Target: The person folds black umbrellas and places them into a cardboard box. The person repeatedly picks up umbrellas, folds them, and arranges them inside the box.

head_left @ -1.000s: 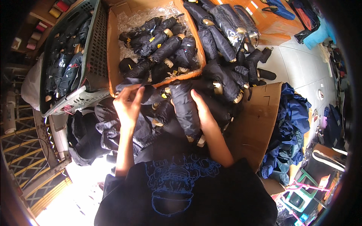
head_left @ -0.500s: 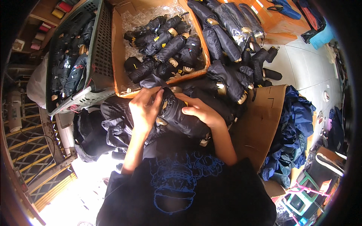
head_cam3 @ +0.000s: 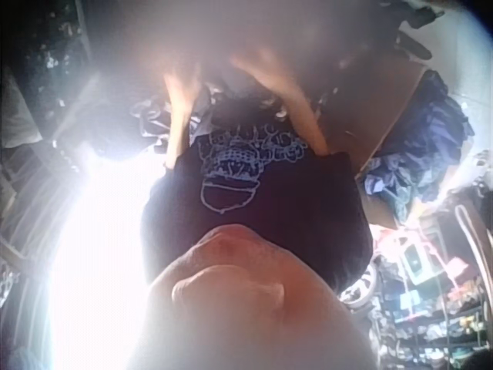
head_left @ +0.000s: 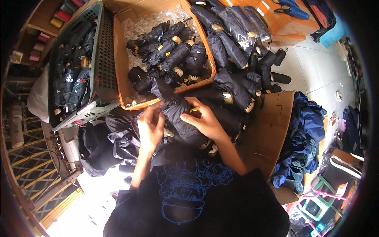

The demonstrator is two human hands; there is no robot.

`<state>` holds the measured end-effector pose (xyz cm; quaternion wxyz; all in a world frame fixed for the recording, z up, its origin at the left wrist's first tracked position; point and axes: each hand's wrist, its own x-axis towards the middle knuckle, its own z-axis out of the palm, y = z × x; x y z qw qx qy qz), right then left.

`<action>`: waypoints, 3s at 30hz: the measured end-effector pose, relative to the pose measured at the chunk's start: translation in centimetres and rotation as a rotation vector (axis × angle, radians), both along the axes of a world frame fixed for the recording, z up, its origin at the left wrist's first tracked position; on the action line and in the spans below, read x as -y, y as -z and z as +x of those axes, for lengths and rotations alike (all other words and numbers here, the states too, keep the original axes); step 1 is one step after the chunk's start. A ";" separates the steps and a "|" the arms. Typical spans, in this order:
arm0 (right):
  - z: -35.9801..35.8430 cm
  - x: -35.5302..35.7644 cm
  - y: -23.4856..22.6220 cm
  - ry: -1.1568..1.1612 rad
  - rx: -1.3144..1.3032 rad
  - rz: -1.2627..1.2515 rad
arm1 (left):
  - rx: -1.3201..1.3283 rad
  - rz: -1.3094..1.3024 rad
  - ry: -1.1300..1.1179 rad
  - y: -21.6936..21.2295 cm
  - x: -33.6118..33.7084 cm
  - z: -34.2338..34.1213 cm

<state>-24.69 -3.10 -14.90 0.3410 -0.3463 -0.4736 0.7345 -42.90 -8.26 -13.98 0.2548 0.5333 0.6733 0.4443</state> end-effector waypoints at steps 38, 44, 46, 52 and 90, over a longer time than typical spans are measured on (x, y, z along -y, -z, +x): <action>-4.6 6.9 2.3 -0.007 0.590 0.451 | -0.069 0.039 -0.166 3.5 7.1 -0.9; -5.7 7.9 1.8 -0.044 0.654 0.609 | -0.242 0.129 -0.208 4.3 8.3 -1.8; -5.9 8.2 2.0 -0.034 0.628 0.605 | -0.024 0.032 -0.227 4.2 8.2 -1.8; -5.8 8.1 2.7 0.026 0.583 0.666 | 0.045 0.022 -0.181 4.1 7.7 -2.2; -5.2 8.7 3.7 -0.291 0.105 -0.393 | 1.258 -0.195 -0.269 4.9 10.5 0.6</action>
